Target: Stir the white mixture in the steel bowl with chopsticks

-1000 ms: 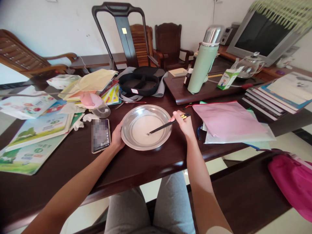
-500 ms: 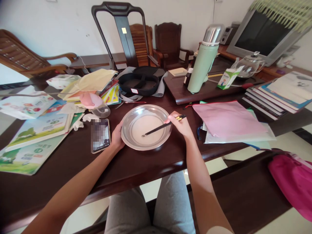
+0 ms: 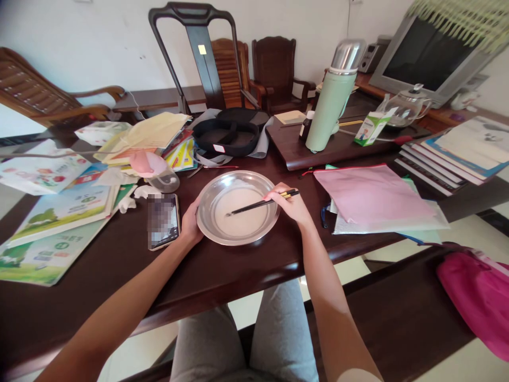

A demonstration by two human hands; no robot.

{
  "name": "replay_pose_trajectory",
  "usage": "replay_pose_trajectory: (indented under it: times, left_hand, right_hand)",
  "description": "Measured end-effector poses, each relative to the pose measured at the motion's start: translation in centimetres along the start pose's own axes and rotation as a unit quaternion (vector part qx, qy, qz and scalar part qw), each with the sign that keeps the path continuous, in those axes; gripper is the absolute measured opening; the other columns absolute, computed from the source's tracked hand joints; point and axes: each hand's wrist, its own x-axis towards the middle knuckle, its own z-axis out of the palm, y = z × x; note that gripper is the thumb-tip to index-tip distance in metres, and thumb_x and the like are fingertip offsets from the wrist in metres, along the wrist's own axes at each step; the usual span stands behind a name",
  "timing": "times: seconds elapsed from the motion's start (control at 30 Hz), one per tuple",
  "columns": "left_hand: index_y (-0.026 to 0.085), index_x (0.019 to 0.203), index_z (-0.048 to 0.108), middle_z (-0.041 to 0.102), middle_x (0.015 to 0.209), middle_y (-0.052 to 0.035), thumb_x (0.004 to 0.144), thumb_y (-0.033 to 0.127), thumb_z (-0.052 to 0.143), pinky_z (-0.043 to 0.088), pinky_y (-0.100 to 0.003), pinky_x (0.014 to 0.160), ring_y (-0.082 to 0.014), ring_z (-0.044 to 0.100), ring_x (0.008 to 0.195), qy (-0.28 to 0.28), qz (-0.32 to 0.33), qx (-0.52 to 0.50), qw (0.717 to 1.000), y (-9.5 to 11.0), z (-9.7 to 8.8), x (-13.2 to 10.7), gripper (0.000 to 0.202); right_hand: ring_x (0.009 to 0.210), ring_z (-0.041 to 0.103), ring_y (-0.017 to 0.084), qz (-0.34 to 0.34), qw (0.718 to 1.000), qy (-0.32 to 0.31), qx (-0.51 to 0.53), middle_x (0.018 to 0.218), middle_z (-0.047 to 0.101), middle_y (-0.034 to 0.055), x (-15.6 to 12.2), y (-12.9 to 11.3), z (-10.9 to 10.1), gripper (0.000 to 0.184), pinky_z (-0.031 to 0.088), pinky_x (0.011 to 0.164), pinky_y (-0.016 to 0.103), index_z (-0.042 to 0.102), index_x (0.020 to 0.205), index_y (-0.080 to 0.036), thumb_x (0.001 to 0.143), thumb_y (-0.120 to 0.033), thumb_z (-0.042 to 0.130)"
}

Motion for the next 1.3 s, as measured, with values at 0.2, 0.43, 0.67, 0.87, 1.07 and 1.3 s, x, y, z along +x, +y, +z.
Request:
replay_pose_trajectory:
  times: [0.2,0.43,0.67,0.87,1.07,1.3]
  left_hand:
    - [0.02,0.103,0.082,0.087,0.112,-0.0079,0.074,0.052,0.089,0.056,-0.046,0.119,-0.0366,0.073,0.134,0.007,-0.01,0.003,1.0,0.2,0.1,-0.2,0.044]
    - [0.021,0.106,0.083,0.087,0.121,-0.0092,0.077,0.048,0.087,0.056,-0.047,0.12,-0.0374,0.073,0.137,-0.007,-0.008,-0.003,1.0,0.7,0.6,-0.6,0.04]
    - [0.019,0.103,0.084,0.088,0.108,-0.0081,0.077,0.051,0.09,0.055,-0.044,0.119,-0.0342,0.076,0.13,0.006,-0.012,-0.005,1.0,0.3,0.1,-0.2,0.042]
    - [0.019,0.105,0.085,0.088,0.114,-0.0085,0.079,0.048,0.089,0.057,-0.044,0.117,-0.0352,0.075,0.132,0.009,-0.018,-0.007,1.0,0.7,0.5,-0.6,0.039]
    - [0.022,0.104,0.086,0.086,0.129,-0.0082,0.075,0.046,0.092,0.054,-0.044,0.124,-0.0369,0.068,0.145,-0.015,-0.012,-0.005,1.0,1.2,0.8,-1.1,0.039]
    - [0.022,0.107,0.086,0.087,0.126,-0.0095,0.078,0.049,0.09,0.054,-0.048,0.124,-0.0389,0.069,0.143,-0.008,-0.025,0.003,1.0,1.0,0.3,-1.0,0.041]
  right_hand:
    - [0.074,0.077,0.025,0.002,0.991,0.132,-0.011,0.07,0.078,0.0038,-0.2,0.3,-0.7,0.058,0.062,0.083,0.043,0.076,0.065,-0.028,0.097,-0.076,0.07]
    - [0.083,0.08,0.026,0.012,1.0,0.006,-0.001,0.08,0.083,0.0053,-0.1,0.0,0.0,0.056,0.063,0.084,0.042,0.081,0.071,-0.027,0.089,-0.08,0.076]
    - [0.071,0.076,0.025,0.02,0.993,0.115,-0.01,0.066,0.075,0.0035,-0.1,0.4,-0.9,0.061,0.062,0.081,0.042,0.073,0.062,-0.028,0.095,-0.079,0.07]
    - [0.075,0.076,0.023,0.011,1.0,0.004,0.021,0.076,0.079,0.0052,-0.2,-0.1,-0.1,0.055,0.063,0.079,0.04,0.08,0.067,-0.027,0.09,-0.076,0.076]
    - [0.079,0.077,0.026,-0.004,0.997,0.08,-0.017,0.075,0.08,0.0057,-0.1,0.3,0.1,0.055,0.063,0.081,0.043,0.081,0.068,-0.029,0.093,-0.078,0.072]
    - [0.072,0.074,0.026,0.015,0.998,0.066,0.018,0.067,0.076,0.0057,-0.6,-0.2,0.1,0.061,0.061,0.071,0.041,0.072,0.057,-0.028,0.095,-0.076,0.071]
